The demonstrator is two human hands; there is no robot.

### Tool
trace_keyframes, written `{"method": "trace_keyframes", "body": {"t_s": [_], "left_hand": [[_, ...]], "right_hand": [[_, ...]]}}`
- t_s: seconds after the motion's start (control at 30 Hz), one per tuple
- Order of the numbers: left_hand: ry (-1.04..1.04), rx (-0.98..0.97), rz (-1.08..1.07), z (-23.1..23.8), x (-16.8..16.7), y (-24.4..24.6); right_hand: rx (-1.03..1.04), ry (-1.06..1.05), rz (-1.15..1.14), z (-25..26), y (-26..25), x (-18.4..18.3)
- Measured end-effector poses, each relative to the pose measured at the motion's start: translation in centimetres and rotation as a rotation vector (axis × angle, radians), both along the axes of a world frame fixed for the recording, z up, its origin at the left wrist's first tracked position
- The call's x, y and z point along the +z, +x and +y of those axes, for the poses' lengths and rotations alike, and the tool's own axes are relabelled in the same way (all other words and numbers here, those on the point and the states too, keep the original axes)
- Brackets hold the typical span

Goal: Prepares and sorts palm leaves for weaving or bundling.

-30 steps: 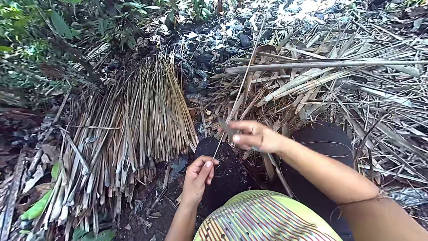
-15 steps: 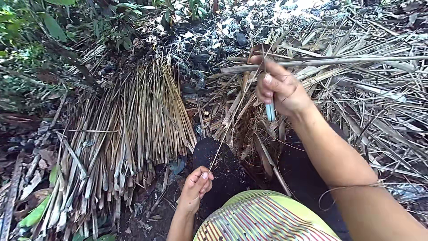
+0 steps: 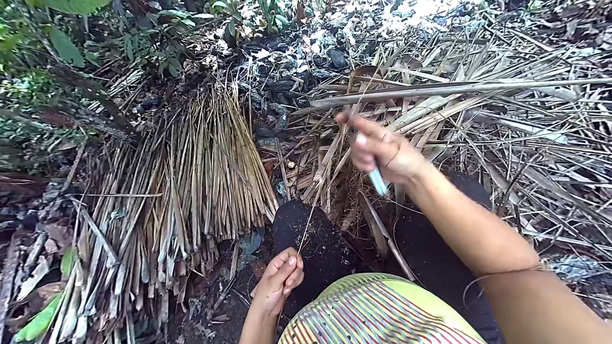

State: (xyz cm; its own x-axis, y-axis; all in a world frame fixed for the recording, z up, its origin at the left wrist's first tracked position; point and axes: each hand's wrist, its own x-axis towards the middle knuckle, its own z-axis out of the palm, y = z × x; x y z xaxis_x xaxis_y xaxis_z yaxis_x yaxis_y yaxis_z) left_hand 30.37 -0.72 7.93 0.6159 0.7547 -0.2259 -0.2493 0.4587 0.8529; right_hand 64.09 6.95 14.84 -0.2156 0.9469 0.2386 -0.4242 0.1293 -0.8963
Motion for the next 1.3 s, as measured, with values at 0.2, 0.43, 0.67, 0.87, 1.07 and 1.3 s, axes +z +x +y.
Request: {"method": "trace_keyframes", "body": {"t_s": [0.2, 0.43, 0.67, 0.87, 1.07, 1.3], "left_hand": [[0.319, 0.177, 0.193, -0.4, 0.3, 0.5], [0.399, 0.098, 0.305, -1.8, -1.7, -2.8], [0.514, 0.131, 0.183, -0.2, 3.1, 5.2], [0.355, 0.0, 0.042, -0.2, 3.0, 5.0], [0.297, -0.019, 0.033, 0.0, 3.0, 3.5], [0.245, -0.095, -0.009, 0.8, 3.1, 1.9]], "right_hand": [[0.522, -0.14, -0.222, -5.5, -7.2, -4.4], [0.013, 0.053, -0.033, -1.9, -0.2, -1.3], [0.305, 0.025, -0.197, -6.4, -5.3, -4.1], [0.216, 0.073, -0.175, -6.4, -3.7, -3.2], [0.075, 0.08, -0.032, -3.5, -1.0, -0.8], [0.199, 0.119, -0.104, -3.9, -1.2, -0.8]]}}
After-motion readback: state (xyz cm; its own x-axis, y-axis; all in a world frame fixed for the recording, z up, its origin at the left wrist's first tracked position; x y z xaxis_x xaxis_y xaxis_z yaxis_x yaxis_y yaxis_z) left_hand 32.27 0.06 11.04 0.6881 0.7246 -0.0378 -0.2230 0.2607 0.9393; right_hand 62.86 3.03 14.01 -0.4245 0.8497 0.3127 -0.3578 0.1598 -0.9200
